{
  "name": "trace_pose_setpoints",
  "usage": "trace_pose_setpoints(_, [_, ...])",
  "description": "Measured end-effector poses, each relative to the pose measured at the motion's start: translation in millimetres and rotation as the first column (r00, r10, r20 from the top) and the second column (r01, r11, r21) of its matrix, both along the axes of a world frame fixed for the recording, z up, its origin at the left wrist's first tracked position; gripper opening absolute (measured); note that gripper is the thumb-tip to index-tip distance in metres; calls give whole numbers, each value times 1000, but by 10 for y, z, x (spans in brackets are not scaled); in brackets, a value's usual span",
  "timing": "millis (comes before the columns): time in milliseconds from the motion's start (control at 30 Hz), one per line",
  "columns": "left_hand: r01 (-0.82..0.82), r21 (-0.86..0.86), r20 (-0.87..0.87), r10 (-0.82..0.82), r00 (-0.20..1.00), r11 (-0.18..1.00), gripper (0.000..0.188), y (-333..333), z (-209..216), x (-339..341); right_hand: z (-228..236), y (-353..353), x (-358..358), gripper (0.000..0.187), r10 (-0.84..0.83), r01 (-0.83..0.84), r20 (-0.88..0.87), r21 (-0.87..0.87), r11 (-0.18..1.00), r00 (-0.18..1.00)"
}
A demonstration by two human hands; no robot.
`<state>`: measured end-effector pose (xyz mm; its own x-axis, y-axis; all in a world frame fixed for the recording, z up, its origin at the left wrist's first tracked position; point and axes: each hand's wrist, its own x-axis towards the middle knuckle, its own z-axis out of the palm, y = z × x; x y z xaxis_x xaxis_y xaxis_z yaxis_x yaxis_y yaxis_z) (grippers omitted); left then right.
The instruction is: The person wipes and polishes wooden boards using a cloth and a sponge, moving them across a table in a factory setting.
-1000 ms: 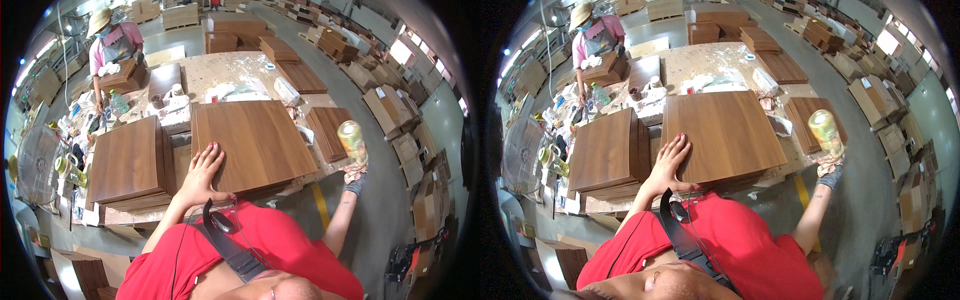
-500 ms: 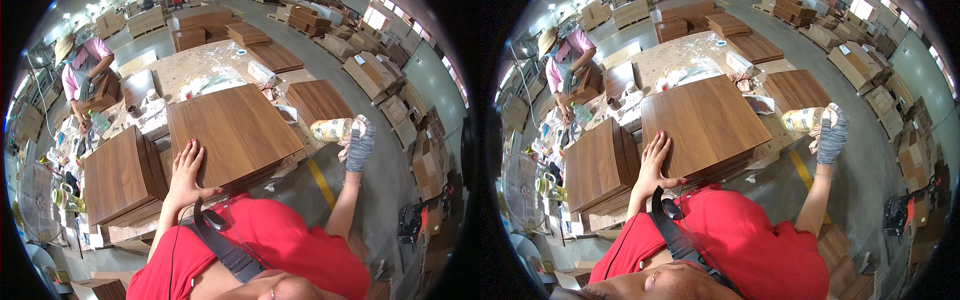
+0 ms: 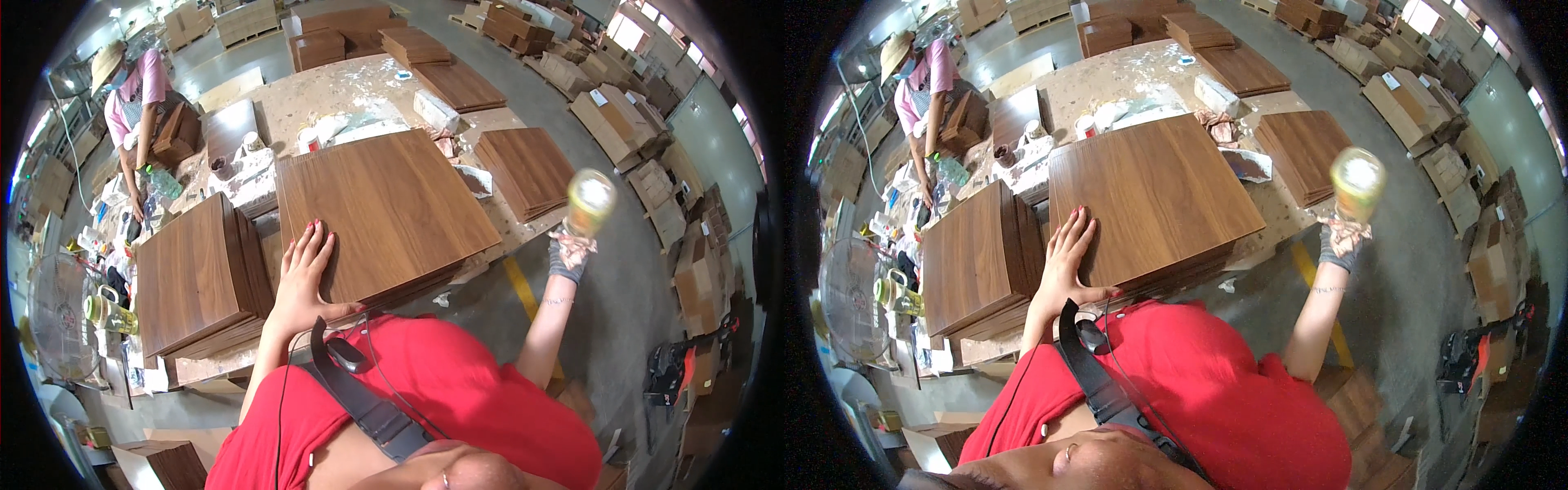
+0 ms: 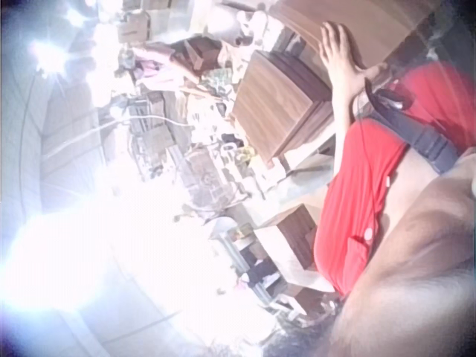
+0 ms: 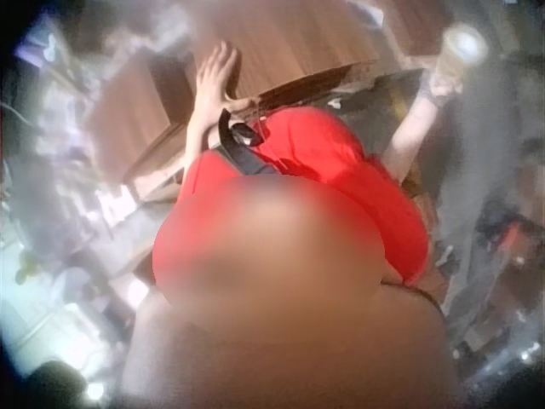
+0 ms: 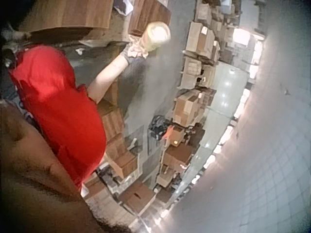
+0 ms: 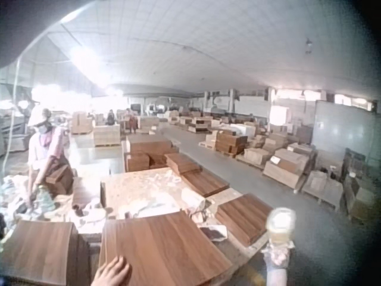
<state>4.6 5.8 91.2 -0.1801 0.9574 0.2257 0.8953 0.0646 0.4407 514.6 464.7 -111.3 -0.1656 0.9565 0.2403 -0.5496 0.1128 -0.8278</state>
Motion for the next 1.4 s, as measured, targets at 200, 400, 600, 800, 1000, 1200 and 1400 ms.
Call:
trace_pose_setpoints(200, [-44, -20, -15, 43, 999, 999, 120, -19, -25, 12, 1034, -393, -1178, 22, -745, 430, 318, 658, 619, 586])
trace_pose_setpoints(400, [-9, 11, -7, 9, 1000, 1000, 119, 13, 14, 5, 773, -428, -1775, 23, -614, 15, 744, 633, 774, 264])
trace_pose_setpoints(600, [-23, 11, -19, 23, 1000, 1000, 121, -45, 1, 4, 933, -525, -2067, 29, -310, 31, 911, 313, 949, 273])
trace_pose_setpoints(800, [-21, 9, 4, 21, 1000, 1000, 119, -56, 16, 15, 896, -343, -1977, 29, -513, -58, 858, 511, 857, -27])
trace_pose_setpoints(1000, [14, 43, 28, -15, 999, 999, 107, -171, 73, -2, 945, 124, -1554, 30, -683, -22, 720, 690, 724, 121])
trace_pose_setpoints(1200, [-55, 167, 64, 45, 997, 984, 95, -354, -81, -22, 2329, -1059, -2468, 39, -10, -344, 591, 483, 805, 806])
trace_pose_setpoints(1400, [-86, 332, 163, 33, 986, 940, 78, -244, -295, -8, 1838, -2509, -3298, 56, -321, -777, 815, 568, 273, 483])
